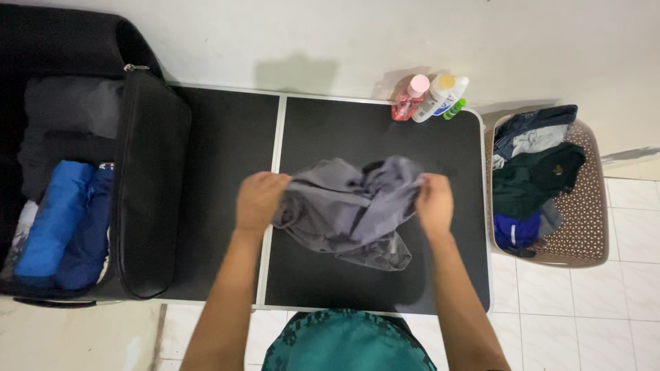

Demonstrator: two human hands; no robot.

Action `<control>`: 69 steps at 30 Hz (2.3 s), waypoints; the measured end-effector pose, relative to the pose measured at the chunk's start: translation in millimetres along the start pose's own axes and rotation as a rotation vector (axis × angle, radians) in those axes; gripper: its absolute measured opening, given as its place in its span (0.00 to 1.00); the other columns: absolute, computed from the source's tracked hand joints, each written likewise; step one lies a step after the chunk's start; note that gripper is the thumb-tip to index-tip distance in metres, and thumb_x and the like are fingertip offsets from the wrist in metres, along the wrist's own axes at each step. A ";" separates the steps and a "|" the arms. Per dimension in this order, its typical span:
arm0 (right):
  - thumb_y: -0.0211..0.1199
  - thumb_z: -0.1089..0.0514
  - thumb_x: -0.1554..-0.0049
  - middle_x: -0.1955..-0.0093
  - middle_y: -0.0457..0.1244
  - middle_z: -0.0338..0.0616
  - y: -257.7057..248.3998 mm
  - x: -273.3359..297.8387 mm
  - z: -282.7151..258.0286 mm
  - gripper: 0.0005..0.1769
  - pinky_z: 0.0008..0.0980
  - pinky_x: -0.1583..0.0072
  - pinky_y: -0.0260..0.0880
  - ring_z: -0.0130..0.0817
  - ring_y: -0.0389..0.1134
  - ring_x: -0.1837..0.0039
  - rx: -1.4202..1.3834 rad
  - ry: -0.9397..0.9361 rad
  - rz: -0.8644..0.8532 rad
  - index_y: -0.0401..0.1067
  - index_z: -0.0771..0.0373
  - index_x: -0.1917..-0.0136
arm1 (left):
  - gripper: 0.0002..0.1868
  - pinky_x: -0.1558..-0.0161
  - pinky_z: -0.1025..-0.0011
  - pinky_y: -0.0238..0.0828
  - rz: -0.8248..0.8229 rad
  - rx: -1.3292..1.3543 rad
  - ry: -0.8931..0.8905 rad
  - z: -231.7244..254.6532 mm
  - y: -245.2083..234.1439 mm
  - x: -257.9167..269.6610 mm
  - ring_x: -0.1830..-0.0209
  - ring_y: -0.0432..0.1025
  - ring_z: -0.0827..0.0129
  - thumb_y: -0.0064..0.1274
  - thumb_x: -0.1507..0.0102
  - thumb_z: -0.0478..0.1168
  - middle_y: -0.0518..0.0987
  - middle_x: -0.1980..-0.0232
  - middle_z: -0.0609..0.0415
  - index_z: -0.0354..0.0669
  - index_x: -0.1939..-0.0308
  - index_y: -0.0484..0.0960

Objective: The person folds a blue shirt on a black table, rolling it into a compact bundle and placing it into an open suitcase. They then pick up a grey shirt from a laundry basket, unfold it, and lay it flat on the table.

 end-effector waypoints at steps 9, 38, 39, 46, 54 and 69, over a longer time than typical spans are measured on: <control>0.60 0.63 0.40 0.41 0.63 0.60 -16.1 40.9 83.9 0.17 0.48 0.36 0.66 0.57 0.64 0.37 0.091 0.246 0.048 0.69 0.71 0.39 | 0.17 0.41 0.57 0.67 -0.194 -0.162 -0.369 -35.2 -13.6 68.3 0.43 0.73 0.55 0.55 0.41 0.33 0.81 0.45 0.50 0.41 0.47 0.84; 0.66 0.56 0.51 0.44 0.67 0.42 -17.5 76.3 52.8 0.10 0.48 0.37 0.64 0.47 0.65 0.38 0.646 0.140 -0.551 0.78 0.49 0.53 | 0.36 0.46 0.48 0.61 -0.311 -0.009 -0.389 4.0 56.9 85.6 0.45 0.66 0.40 0.63 0.49 0.48 0.73 0.46 0.33 0.29 0.42 0.76; 0.66 0.57 0.51 0.44 0.66 0.44 -10.6 79.3 48.4 0.13 0.49 0.37 0.64 0.47 0.65 0.38 0.613 0.140 -0.516 0.78 0.50 0.51 | 0.29 0.42 0.50 0.62 -0.331 -0.009 -0.358 5.6 72.0 98.6 0.42 0.67 0.43 0.60 0.47 0.44 0.74 0.44 0.37 0.34 0.44 0.78; 0.67 0.44 0.45 0.38 0.64 0.67 66.0 60.6 -65.0 0.38 0.53 0.40 0.66 0.63 0.65 0.38 -0.140 -0.370 -0.276 0.63 0.72 0.32 | 0.13 0.36 0.52 0.63 -0.303 0.085 -0.138 41.2 127.6 123.3 0.36 0.68 0.44 0.53 0.39 0.38 0.75 0.40 0.37 0.44 0.51 0.82; 0.61 0.55 0.40 0.49 0.70 0.57 83.7 74.7 -51.1 0.12 0.52 0.48 0.71 0.60 0.71 0.49 -0.022 -0.142 -0.418 0.74 0.61 0.45 | 0.22 0.42 0.51 0.67 -0.570 0.108 -0.665 9.9 143.6 117.0 0.40 0.70 0.40 0.40 0.38 0.32 0.72 0.40 0.35 0.39 0.40 0.72; 0.63 0.45 0.44 0.46 0.70 0.55 -44.7 105.3 76.0 0.18 0.49 0.43 0.71 0.54 0.70 0.43 0.539 0.557 -0.603 0.78 0.60 0.49 | 0.22 0.44 0.55 0.73 -0.778 -0.024 -1.014 -12.1 27.9 115.3 0.46 0.77 0.48 0.57 0.43 0.55 0.83 0.49 0.42 0.43 0.54 0.86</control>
Point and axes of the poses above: each hand's wrist, its own x-axis away from the middle knuckle, its own y-axis out of the palm, z = x × y, the point moved 3 cm from there along -x, towards the middle knuckle
